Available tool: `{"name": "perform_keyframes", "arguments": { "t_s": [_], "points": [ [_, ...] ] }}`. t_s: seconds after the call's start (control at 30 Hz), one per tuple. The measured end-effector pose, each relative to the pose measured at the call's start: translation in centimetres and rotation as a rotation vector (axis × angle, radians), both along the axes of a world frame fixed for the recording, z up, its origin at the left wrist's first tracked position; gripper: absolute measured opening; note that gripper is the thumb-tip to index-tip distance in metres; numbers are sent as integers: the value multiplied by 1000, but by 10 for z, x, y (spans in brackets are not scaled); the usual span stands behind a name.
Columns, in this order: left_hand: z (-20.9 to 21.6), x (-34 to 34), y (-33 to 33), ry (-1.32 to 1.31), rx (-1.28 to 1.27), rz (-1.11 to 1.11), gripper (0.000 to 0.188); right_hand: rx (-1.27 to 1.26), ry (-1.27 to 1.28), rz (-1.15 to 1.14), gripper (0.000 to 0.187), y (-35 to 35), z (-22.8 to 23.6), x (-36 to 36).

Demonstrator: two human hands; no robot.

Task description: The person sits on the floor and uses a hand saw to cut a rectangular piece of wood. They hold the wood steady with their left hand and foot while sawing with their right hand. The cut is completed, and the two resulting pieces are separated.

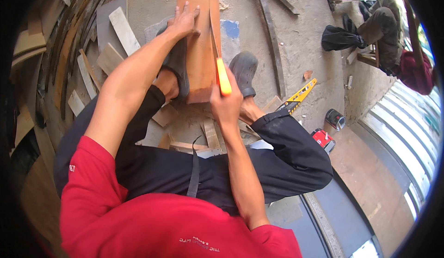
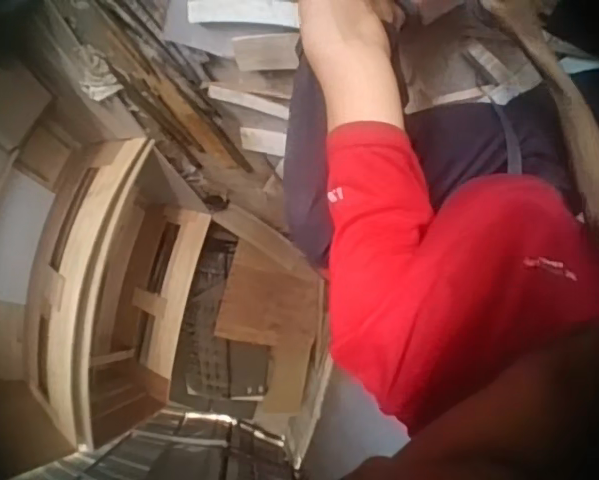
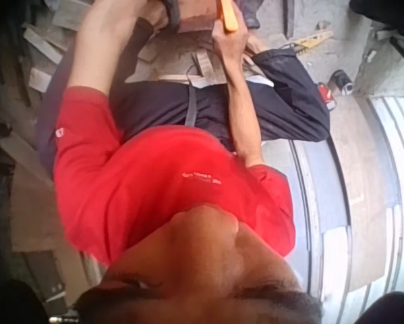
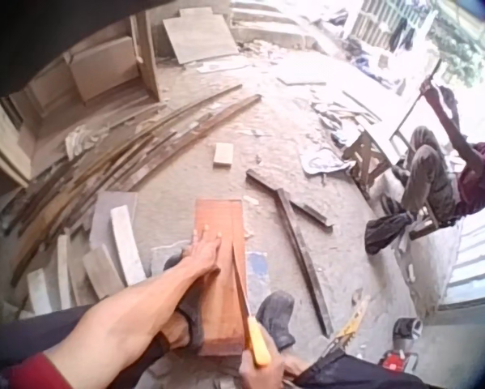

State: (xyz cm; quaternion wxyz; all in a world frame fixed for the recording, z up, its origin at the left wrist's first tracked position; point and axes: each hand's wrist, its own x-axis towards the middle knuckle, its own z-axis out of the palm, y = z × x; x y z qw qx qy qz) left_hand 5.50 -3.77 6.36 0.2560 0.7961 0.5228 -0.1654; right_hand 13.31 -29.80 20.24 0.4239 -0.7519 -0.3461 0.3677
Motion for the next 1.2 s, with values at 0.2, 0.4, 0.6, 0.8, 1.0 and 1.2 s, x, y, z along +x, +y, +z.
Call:
{"name": "perform_keyframes", "arguments": {
  "t_s": [0.2, 0.4, 0.6, 0.8, 1.0, 1.2],
  "points": [
    [10, -10, -4, 43, -35, 36, 100, -57, 62, -8, 54, -51, 32, -24],
    [18, -12, -13, 7, -37, 30, 100, 44, -74, -2, 52, 8, -1, -13],
    [18, -3, -1, 3, -46, 49, 99, 173, -278, 68, 53, -18, -11, -12],
    [20, -11, -1, 42, -33, 68, 99, 11, -94, 49, 55, -53, 36, -34],
    [15, -4, -7, 49, -32, 35, 101, -101, 69, -56, 50, 16, 2, -9],
    [18, -9, -3, 67, -49, 68, 100, 19, -65, -12, 55, -41, 35, -29]
  ]
}}
